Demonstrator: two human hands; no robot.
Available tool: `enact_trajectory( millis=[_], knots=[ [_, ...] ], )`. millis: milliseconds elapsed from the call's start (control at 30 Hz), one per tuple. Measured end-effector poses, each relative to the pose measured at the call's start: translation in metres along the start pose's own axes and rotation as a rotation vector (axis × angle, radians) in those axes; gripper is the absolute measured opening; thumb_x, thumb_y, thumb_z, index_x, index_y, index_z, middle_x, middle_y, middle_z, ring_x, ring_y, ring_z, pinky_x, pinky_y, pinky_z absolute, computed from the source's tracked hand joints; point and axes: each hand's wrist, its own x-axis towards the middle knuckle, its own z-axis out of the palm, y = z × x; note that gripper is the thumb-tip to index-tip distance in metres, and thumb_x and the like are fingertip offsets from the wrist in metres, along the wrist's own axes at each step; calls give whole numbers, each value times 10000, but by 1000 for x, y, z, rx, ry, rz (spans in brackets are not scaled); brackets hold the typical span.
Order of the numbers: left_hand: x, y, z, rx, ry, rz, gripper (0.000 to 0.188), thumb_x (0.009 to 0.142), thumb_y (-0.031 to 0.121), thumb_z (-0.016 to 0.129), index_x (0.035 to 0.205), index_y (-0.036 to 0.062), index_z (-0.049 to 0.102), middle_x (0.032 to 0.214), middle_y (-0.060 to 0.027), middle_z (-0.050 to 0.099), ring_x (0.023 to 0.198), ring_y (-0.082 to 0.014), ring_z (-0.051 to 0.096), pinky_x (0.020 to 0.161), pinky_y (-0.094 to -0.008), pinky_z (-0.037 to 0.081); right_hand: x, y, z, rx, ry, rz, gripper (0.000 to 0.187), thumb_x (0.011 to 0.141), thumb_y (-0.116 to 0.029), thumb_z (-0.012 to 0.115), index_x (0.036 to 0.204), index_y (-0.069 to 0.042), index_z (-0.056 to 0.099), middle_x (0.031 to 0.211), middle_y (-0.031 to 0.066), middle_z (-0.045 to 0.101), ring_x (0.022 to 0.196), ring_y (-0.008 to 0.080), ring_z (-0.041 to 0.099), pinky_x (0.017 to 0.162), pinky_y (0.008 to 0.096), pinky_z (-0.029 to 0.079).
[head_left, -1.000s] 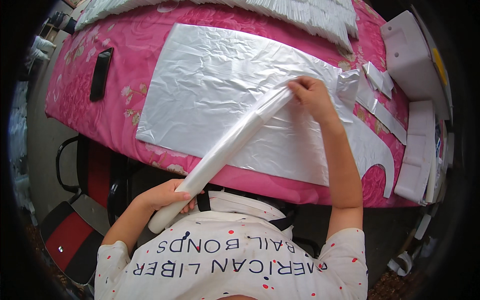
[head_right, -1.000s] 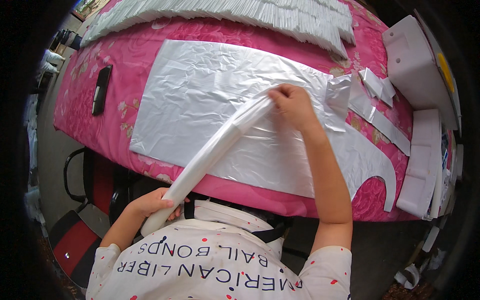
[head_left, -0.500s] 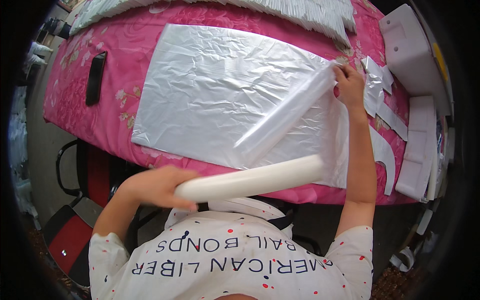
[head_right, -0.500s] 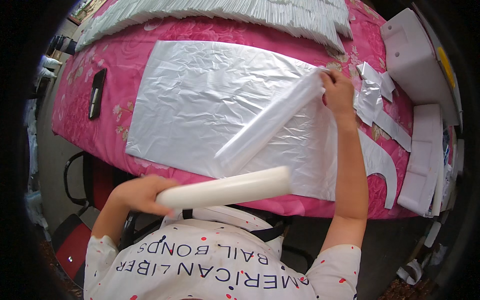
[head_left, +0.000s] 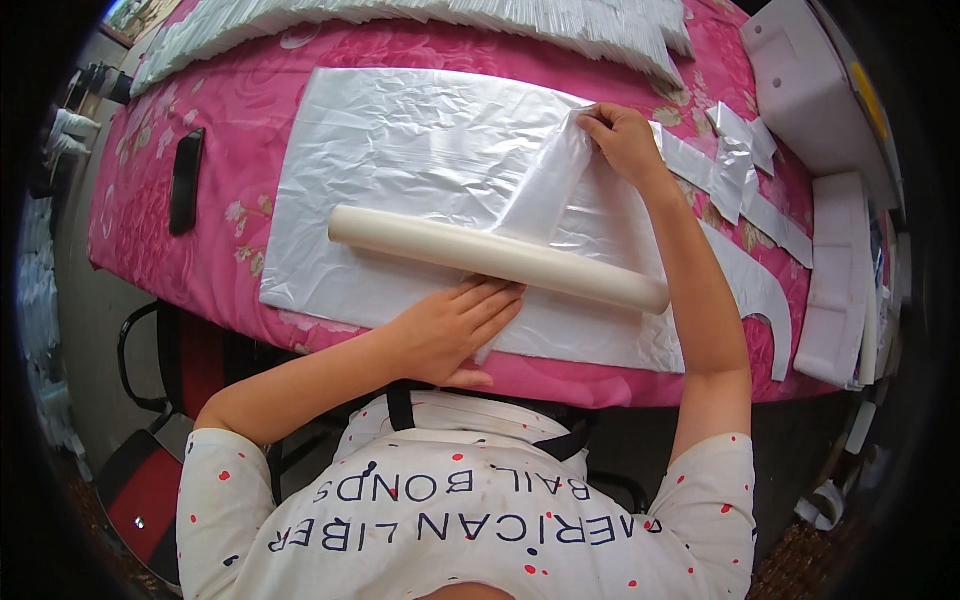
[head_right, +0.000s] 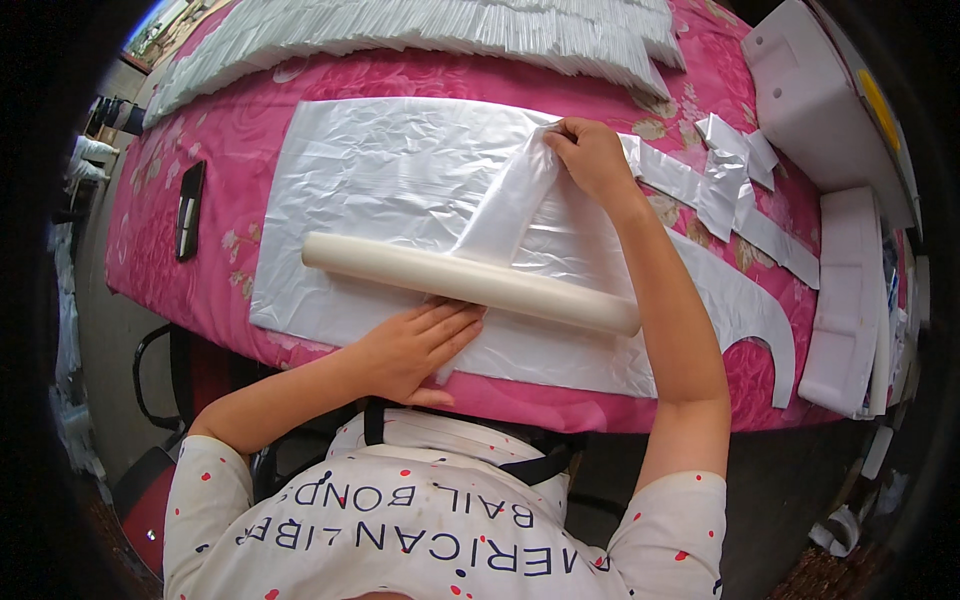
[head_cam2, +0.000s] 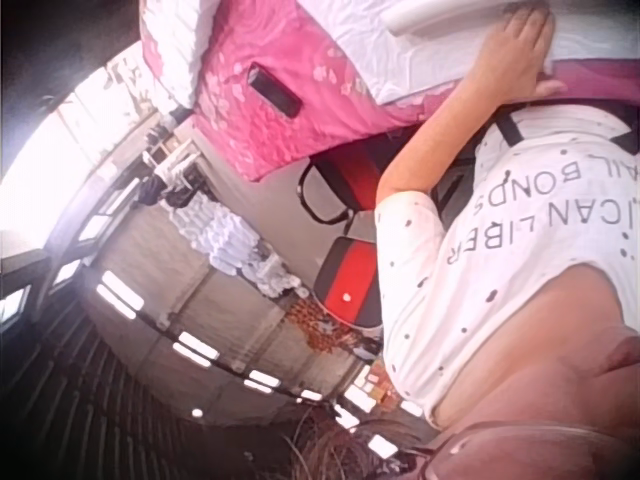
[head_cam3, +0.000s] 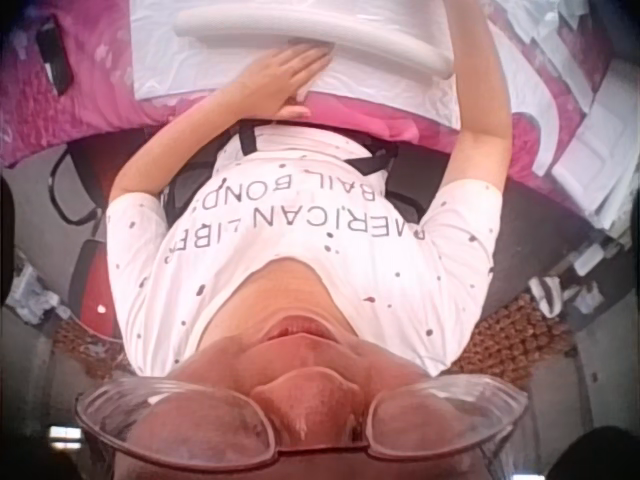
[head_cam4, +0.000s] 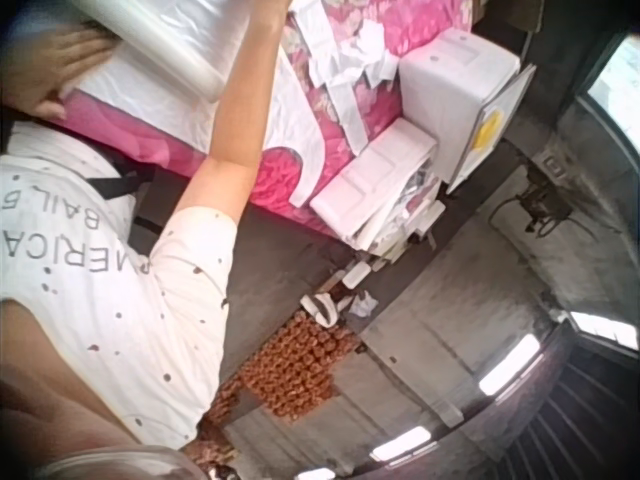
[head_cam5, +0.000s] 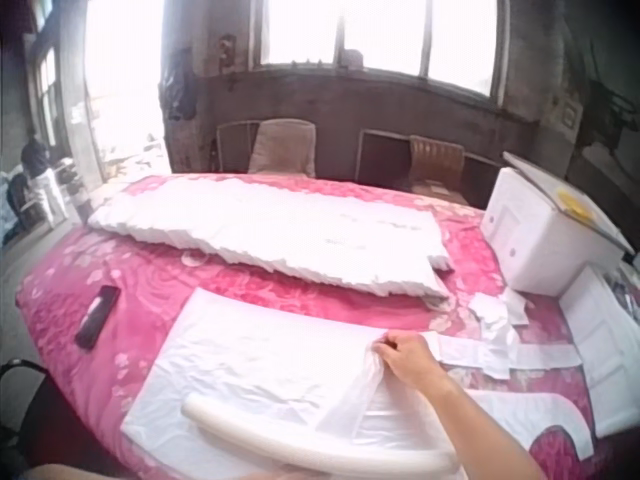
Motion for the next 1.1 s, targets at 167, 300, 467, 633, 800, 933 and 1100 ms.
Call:
enact_trajectory(
  millis=[167, 300, 467, 633, 800, 933, 1100],
  knots=[
    [-4, 5, 13, 78, -51, -21, 835, 797, 590, 416, 1292, -80, 350, 1399, -221, 289, 1332, -338, 221, 1100, -439, 109, -14, -22, -5, 154, 202, 97, 410, 796, -277, 647, 1084, 3, 564, 946, 129, 607, 748, 193, 583, 704, 315, 477],
    [-7, 15, 19, 82, -28, -74, 829, 799, 591, 416, 1293, -72, 355, 1394, -220, 296, 1325, -344, 230, 1096, -450, 118, -94, -62, 18, -82, 45, -253, 474, 776, -326, 661, 1129, -30, 552, 1078, 169, 568, 969, 293, 557, 853, 371, 438],
    [-8, 26, 28, 88, -15, -106, 826, 802, 597, 406, 1305, -57, 350, 1394, -217, 295, 1328, -335, 226, 1097, -444, 122, -171, -71, 45, -349, -50, -370, 447, 731, -129, 669, 1158, -78, 545, 1033, 129, 591, 923, 309, 553, 825, 395, 435],
    [-8, 30, 23, 92, -62, -116, 819, 783, 557, 457, 1337, -30, 313, 1427, -198, 242, 1345, -302, 196, 1097, -421, 137, -168, -30, 0, -491, 213, -253, 401, 771, -172, 630, 1154, -76, 557, 988, 120, 592, 888, 297, 548, 781, 390, 435],
    [-9, 3, 9, -52, -113, 147, 825, 763, 508, 514, 1358, -14, 279, 1452, -170, 204, 1356, -277, 179, 1098, -408, 143, -170, 12, -54, -611, 431, -12, 390, 818, -179, 594, 1188, -67, 543, 1006, 128, 600, 902, 311, 546, 786, 377, 439],
    [-10, -6, 1, -34, -188, 167, 836, 740, 473, 562, 1362, -4, 273, 1454, -159, 207, 1356, -276, 180, 1097, -418, 142, -190, -7, -35, -454, 270, -143, 423, 776, -156, 631, 1181, -66, 548, 1026, 138, 599, 906, 303, 549, 802, 380, 436],
    [-11, 25, 30, 167, -84, 110, 644, 766, 298, 547, 1342, 84, 353, 1431, -147, 272, 1336, -250, 244, 1092, -428, 161, -202, -59, 19, -379, 28, -394, 435, 679, -93, 679, 1103, -89, 583, 1006, 106, 600, 916, 275, 553, 820, 395, 425]
  ],
)
